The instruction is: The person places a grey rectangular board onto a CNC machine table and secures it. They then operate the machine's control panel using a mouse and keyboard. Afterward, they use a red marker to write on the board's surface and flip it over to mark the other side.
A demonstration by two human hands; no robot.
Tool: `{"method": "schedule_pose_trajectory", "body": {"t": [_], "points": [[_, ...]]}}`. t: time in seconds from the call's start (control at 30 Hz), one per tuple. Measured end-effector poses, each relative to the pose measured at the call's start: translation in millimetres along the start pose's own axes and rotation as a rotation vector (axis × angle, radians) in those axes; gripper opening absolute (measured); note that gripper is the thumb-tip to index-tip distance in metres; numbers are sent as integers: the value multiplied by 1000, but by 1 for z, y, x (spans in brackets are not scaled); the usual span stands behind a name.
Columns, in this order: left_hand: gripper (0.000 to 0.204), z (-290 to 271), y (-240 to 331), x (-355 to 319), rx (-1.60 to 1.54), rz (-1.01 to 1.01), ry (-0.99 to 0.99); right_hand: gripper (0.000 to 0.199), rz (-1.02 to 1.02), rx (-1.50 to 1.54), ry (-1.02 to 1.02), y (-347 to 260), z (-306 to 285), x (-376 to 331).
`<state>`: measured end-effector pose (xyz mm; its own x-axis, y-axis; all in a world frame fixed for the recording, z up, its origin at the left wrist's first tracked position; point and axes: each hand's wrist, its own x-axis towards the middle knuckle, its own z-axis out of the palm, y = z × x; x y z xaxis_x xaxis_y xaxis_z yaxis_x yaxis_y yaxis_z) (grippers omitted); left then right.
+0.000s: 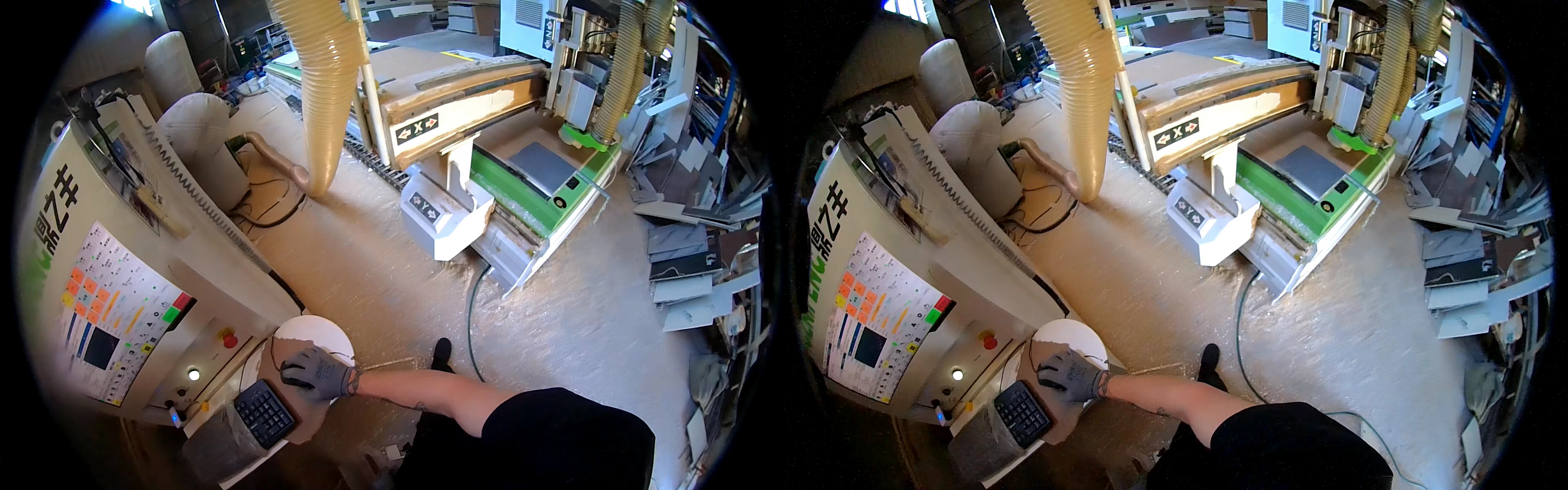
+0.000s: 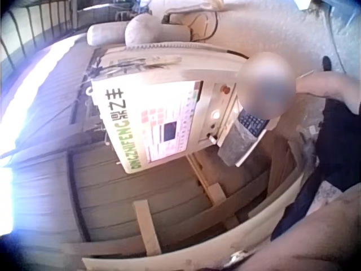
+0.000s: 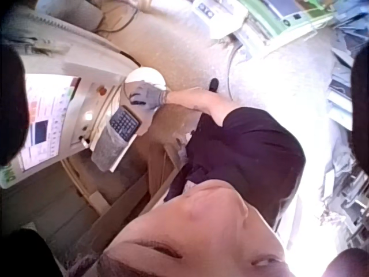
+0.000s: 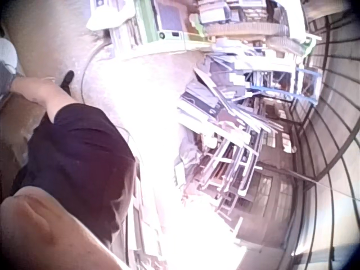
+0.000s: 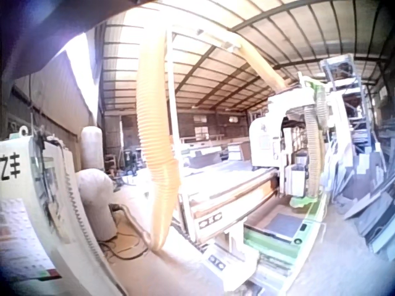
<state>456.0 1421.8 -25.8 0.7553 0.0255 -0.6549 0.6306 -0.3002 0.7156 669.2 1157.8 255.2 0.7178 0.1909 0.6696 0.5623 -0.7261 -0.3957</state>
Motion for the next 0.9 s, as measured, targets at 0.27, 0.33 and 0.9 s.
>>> {"method": "schedule_pose_trajectory", "body": {"t": [0.27,0.33,0.9], "points": [[17,-8,-14,-19,-40,-32,14,43,-3,-19,2,2,-2,-2],[17,-10,-17,-22,-52,-41,16,42,-6,-8,14,0,-4,0],[17,-22,-33,-44,-91,-82,28,36,-27,-19,40,2,0,0]]}}
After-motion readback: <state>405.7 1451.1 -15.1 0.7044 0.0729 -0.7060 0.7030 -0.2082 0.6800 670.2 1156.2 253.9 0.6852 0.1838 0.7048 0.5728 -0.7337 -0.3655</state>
